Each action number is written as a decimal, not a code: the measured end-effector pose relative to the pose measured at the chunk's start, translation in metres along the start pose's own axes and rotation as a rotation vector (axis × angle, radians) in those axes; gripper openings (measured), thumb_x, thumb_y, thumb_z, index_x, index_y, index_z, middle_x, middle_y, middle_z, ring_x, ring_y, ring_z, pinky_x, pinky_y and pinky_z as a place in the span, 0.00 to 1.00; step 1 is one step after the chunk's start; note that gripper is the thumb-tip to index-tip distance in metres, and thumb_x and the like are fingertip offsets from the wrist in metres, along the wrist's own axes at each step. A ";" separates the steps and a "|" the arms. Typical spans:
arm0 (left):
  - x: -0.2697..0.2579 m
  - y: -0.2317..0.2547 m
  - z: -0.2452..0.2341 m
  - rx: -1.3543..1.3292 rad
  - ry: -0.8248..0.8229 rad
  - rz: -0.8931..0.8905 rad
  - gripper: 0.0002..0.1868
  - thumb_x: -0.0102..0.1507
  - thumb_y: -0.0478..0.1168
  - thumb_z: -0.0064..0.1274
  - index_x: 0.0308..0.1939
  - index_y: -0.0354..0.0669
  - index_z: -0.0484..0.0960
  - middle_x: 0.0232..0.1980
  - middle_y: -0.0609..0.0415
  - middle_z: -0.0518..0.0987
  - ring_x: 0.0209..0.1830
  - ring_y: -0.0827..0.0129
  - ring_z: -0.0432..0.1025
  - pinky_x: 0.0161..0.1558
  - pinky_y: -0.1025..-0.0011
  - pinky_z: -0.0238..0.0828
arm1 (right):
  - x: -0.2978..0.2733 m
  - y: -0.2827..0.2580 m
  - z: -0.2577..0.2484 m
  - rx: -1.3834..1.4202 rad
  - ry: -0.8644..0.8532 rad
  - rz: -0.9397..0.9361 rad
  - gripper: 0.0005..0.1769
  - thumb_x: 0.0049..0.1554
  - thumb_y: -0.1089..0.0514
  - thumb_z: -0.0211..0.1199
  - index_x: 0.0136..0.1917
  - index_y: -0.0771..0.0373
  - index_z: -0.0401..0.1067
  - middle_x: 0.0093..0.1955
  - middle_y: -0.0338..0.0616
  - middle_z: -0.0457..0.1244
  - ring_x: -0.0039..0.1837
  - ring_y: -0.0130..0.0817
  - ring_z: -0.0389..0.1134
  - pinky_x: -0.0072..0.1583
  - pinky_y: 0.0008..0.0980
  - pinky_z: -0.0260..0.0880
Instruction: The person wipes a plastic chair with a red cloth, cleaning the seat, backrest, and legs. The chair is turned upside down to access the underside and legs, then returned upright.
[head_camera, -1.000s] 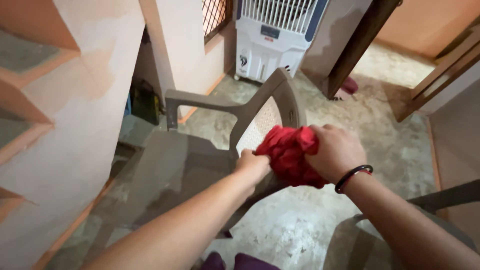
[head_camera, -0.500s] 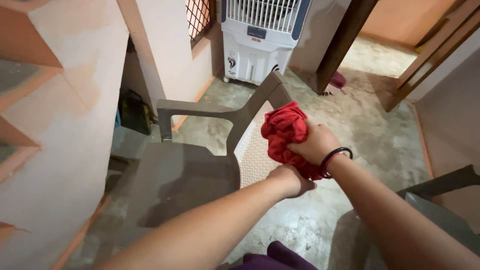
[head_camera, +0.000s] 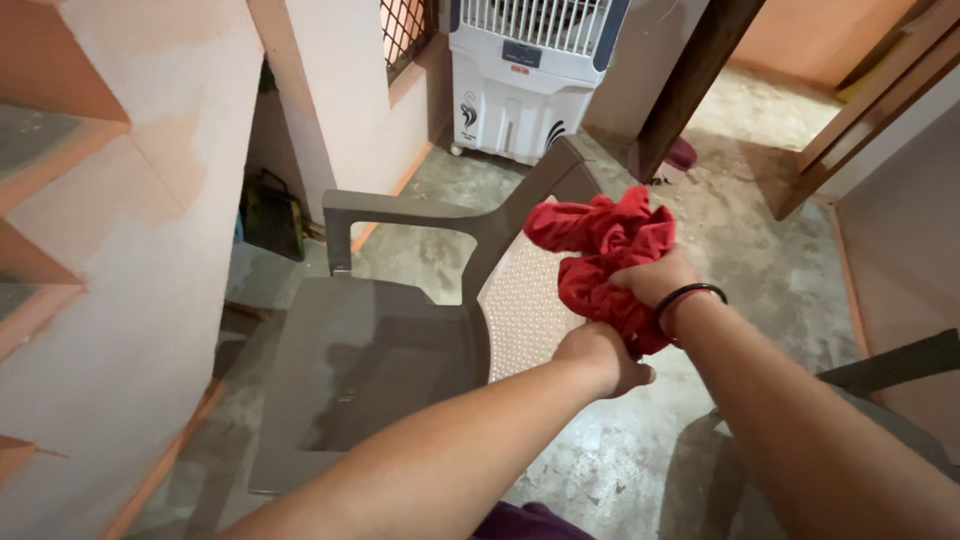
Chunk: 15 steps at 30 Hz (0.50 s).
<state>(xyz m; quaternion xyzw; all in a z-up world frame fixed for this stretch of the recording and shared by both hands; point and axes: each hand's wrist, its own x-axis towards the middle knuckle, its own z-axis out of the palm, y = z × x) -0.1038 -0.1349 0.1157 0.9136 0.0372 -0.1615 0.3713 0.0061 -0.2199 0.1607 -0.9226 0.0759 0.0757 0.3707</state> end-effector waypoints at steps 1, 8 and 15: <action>0.000 0.000 -0.001 0.008 0.006 0.000 0.29 0.55 0.61 0.63 0.54 0.50 0.86 0.59 0.50 0.82 0.58 0.58 0.76 0.58 0.63 0.73 | 0.001 0.001 0.000 0.089 -0.048 0.028 0.35 0.42 0.60 0.77 0.62 0.65 0.70 0.56 0.55 0.69 0.55 0.48 0.73 0.55 0.46 0.76; -0.012 -0.001 -0.017 -0.024 -0.020 0.006 0.31 0.51 0.58 0.67 0.49 0.40 0.86 0.51 0.44 0.85 0.53 0.55 0.79 0.55 0.63 0.74 | -0.005 0.014 -0.006 0.451 -0.211 0.232 0.18 0.53 0.58 0.69 0.56 0.68 0.74 0.47 0.52 0.71 0.45 0.44 0.74 0.46 0.44 0.76; -0.027 -0.009 -0.027 0.025 -0.011 0.068 0.28 0.47 0.57 0.67 0.43 0.41 0.89 0.47 0.43 0.85 0.49 0.55 0.80 0.53 0.63 0.75 | -0.018 0.020 -0.003 0.554 -0.356 0.339 0.17 0.58 0.49 0.64 0.55 0.61 0.75 0.44 0.43 0.71 0.40 0.35 0.71 0.42 0.37 0.71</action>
